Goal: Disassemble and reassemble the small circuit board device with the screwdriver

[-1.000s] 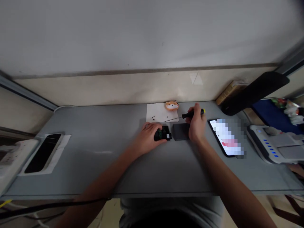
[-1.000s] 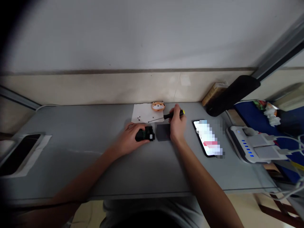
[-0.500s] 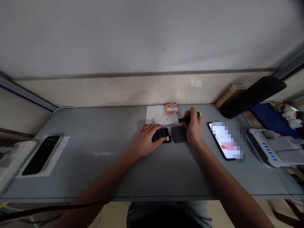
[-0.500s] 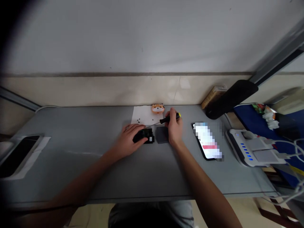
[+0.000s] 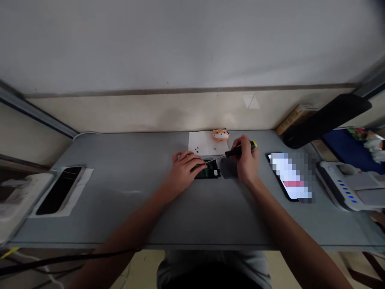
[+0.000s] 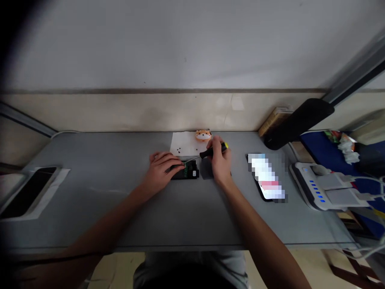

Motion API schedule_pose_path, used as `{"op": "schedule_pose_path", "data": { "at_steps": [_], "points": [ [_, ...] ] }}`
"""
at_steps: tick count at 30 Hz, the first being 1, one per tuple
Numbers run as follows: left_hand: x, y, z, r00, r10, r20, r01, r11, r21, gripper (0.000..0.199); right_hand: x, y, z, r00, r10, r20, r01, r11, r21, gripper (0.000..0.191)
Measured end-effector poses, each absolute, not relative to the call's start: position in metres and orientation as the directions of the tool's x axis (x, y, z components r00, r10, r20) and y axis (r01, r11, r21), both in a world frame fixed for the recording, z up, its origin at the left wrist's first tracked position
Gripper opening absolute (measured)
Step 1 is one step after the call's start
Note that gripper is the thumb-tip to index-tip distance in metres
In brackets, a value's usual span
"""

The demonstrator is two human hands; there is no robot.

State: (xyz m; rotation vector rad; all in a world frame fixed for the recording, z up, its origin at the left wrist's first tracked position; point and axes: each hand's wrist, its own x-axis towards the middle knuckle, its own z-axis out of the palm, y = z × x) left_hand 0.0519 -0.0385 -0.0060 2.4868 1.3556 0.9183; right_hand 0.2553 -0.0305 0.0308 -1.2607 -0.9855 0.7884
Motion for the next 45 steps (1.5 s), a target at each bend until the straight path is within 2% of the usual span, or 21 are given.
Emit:
{"op": "schedule_pose_path", "data": {
  "at_steps": [7,13,18,20,23,26,45],
  "points": [
    [0.047,-0.038,-0.006,0.457,0.785,0.418,0.698,-0.608,0.379,0.024,0.254,-0.037,0.039,0.28,0.904,0.324,0.216,0.27,-0.938,0.056],
    [0.05,-0.043,-0.005,0.516,0.757,0.4,0.683,-0.646,0.341,0.029,0.253,-0.046,0.04,0.227,0.801,0.555,0.281,0.492,-0.824,0.026],
    [0.056,-0.047,-0.005,0.514,0.776,0.365,0.687,-0.628,0.367,0.021,0.254,-0.054,0.037,0.218,0.764,0.608,0.375,0.509,-0.774,0.019],
    [0.056,-0.046,-0.004,0.506,0.794,0.336,0.703,-0.606,0.374,0.028,0.255,-0.054,0.036,0.251,0.738,0.627,0.4,0.51,-0.761,0.017],
    [0.055,-0.042,-0.006,0.538,0.795,0.28,0.703,-0.607,0.371,0.059,0.255,-0.052,0.034,0.288,0.734,0.614,0.429,0.475,-0.769,0.017],
    [0.054,-0.039,-0.008,0.573,0.791,0.215,0.7,-0.609,0.374,0.069,0.256,-0.048,0.031,0.297,0.772,0.562,0.439,0.413,-0.798,0.02],
    [0.054,-0.039,-0.007,0.608,0.779,0.153,0.672,-0.607,0.424,0.057,0.259,-0.043,0.024,0.304,0.816,0.491,0.414,0.351,-0.84,0.025]
  ]
}}
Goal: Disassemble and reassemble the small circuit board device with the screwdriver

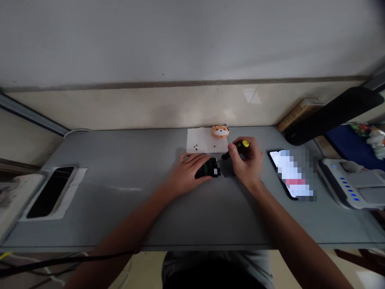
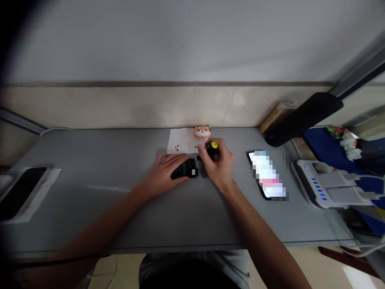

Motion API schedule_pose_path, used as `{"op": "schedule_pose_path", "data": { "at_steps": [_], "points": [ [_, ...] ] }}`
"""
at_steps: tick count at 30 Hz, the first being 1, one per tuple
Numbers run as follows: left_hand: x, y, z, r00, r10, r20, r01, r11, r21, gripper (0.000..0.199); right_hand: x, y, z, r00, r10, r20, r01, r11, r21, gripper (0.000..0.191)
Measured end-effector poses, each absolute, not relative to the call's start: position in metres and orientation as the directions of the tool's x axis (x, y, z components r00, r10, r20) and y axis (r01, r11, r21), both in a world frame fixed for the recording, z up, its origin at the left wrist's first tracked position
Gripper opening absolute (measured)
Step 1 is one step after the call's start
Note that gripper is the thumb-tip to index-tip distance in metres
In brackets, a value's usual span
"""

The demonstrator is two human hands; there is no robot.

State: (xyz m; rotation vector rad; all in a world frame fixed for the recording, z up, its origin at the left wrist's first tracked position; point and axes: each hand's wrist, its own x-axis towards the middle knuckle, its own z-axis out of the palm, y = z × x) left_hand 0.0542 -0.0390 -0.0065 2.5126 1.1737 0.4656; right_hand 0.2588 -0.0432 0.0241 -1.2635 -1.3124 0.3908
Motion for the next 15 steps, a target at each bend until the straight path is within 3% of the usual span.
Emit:
{"op": "schedule_pose_path", "data": {
  "at_steps": [9,15],
  "points": [
    [0.0553,-0.0394,-0.0037,0.601,0.782,0.163,0.663,-0.602,0.445,0.049,0.2587,-0.0434,0.0239,0.253,0.813,0.524,0.441,0.385,-0.811,0.022],
    [0.0568,-0.0394,-0.001,0.602,0.781,0.166,0.646,-0.599,0.473,0.04,0.2578,-0.0458,0.0316,0.129,0.853,0.506,0.431,0.411,-0.803,0.023]
  ]
}}
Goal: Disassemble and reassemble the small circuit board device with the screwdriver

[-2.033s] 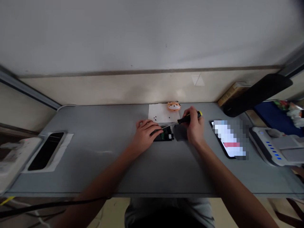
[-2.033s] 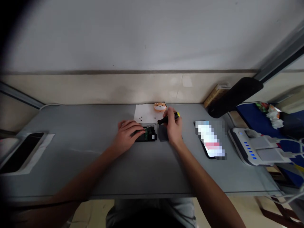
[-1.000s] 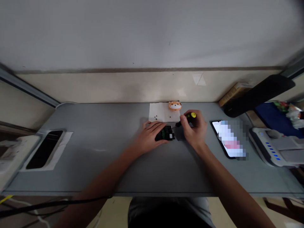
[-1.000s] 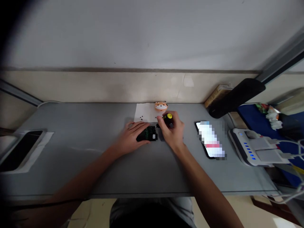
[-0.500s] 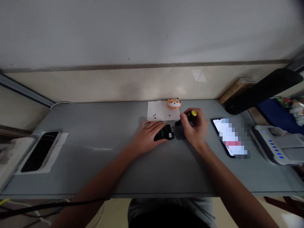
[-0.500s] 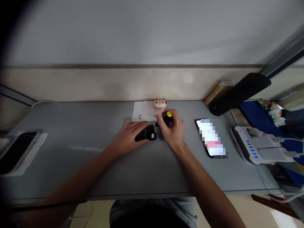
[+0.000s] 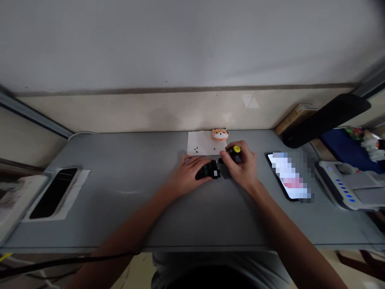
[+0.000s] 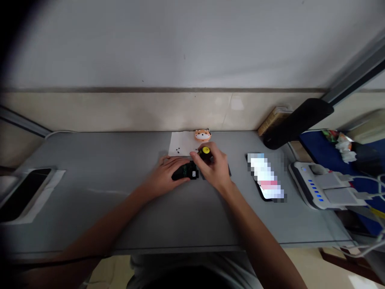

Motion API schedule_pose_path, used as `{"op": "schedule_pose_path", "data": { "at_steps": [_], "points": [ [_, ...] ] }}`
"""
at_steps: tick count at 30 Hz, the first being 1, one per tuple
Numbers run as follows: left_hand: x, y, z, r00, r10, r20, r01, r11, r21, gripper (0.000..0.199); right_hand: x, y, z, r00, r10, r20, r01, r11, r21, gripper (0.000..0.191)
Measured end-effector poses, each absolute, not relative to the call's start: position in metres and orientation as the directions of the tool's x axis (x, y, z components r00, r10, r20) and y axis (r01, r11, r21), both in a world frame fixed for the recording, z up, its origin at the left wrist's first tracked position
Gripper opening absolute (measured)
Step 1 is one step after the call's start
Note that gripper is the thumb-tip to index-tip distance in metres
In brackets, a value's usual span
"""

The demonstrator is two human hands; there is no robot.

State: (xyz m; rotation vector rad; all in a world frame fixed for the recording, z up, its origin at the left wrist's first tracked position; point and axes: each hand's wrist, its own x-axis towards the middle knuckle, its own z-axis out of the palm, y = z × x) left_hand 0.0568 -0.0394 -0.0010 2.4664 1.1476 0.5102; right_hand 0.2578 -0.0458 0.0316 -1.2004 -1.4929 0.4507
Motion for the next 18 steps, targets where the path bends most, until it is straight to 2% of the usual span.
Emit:
{"op": "schedule_pose_path", "data": {
  "at_steps": [9,18],
  "points": [
    [0.056,-0.037,-0.012,0.616,0.754,0.229,0.64,-0.648,0.414,0.022,0.252,-0.041,0.032,-0.055,0.831,0.554,0.475,0.51,-0.717,0.028],
    [0.055,-0.037,-0.013,0.624,0.726,0.29,0.629,-0.686,0.365,0.022,0.244,-0.024,0.039,-0.1,0.85,0.516,0.464,0.499,-0.732,0.031]
  ]
}}
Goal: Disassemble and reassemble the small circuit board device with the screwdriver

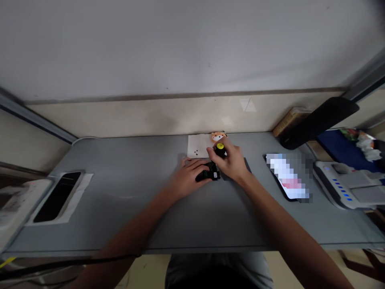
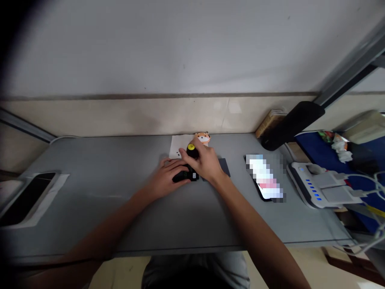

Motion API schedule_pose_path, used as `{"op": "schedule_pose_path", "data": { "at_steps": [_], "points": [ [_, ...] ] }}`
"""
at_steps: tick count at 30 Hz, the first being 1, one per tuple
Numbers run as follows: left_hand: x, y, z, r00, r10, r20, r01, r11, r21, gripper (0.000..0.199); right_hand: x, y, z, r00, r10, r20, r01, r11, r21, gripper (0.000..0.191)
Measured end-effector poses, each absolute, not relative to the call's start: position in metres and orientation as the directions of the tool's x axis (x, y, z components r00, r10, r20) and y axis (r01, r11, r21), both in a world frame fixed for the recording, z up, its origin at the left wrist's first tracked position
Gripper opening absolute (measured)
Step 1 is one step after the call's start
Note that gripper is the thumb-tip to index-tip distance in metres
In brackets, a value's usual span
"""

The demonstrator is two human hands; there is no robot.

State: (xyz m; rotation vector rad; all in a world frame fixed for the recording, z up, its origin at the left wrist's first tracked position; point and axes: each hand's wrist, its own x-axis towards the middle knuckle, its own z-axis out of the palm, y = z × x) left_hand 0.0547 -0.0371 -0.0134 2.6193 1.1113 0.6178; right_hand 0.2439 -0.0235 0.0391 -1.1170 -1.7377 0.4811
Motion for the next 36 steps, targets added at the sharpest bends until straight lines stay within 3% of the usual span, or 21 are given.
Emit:
{"op": "schedule_pose_path", "data": {
  "at_steps": [4,7,11,19,23,28,36],
  "points": [
    [0.053,-0.036,-0.017,0.635,0.713,0.297,0.621,-0.7,0.352,0.025,0.241,-0.022,0.037,0.01,0.832,0.555,0.405,0.504,-0.763,0.028],
    [0.052,-0.036,-0.017,0.644,0.702,0.304,0.613,-0.711,0.344,0.028,0.239,-0.024,0.036,0.094,0.839,0.536,0.215,0.509,-0.834,0.026],
    [0.051,-0.037,-0.014,0.652,0.693,0.307,0.606,-0.72,0.339,0.029,0.239,-0.026,0.032,-0.01,0.921,0.39,-0.184,0.381,-0.906,0.023],
    [0.052,-0.039,-0.014,0.646,0.704,0.293,0.619,-0.709,0.339,0.025,0.243,-0.022,0.033,-0.044,0.977,0.209,-0.48,0.163,-0.862,0.045],
    [0.052,-0.039,-0.012,0.651,0.699,0.296,0.609,-0.714,0.346,0.027,0.248,-0.022,0.036,-0.037,0.982,0.184,-0.489,0.143,-0.86,0.045],
    [0.052,-0.041,-0.005,0.654,0.714,0.25,0.621,-0.695,0.363,0.027,0.252,-0.019,0.031,0.009,0.983,0.182,-0.351,0.173,-0.92,0.054],
    [0.051,-0.038,-0.012,0.653,0.708,0.269,0.617,-0.703,0.354,0.027,0.256,-0.017,0.037,-0.002,0.993,0.116,-0.472,0.101,-0.876,0.047]
  ]
}}
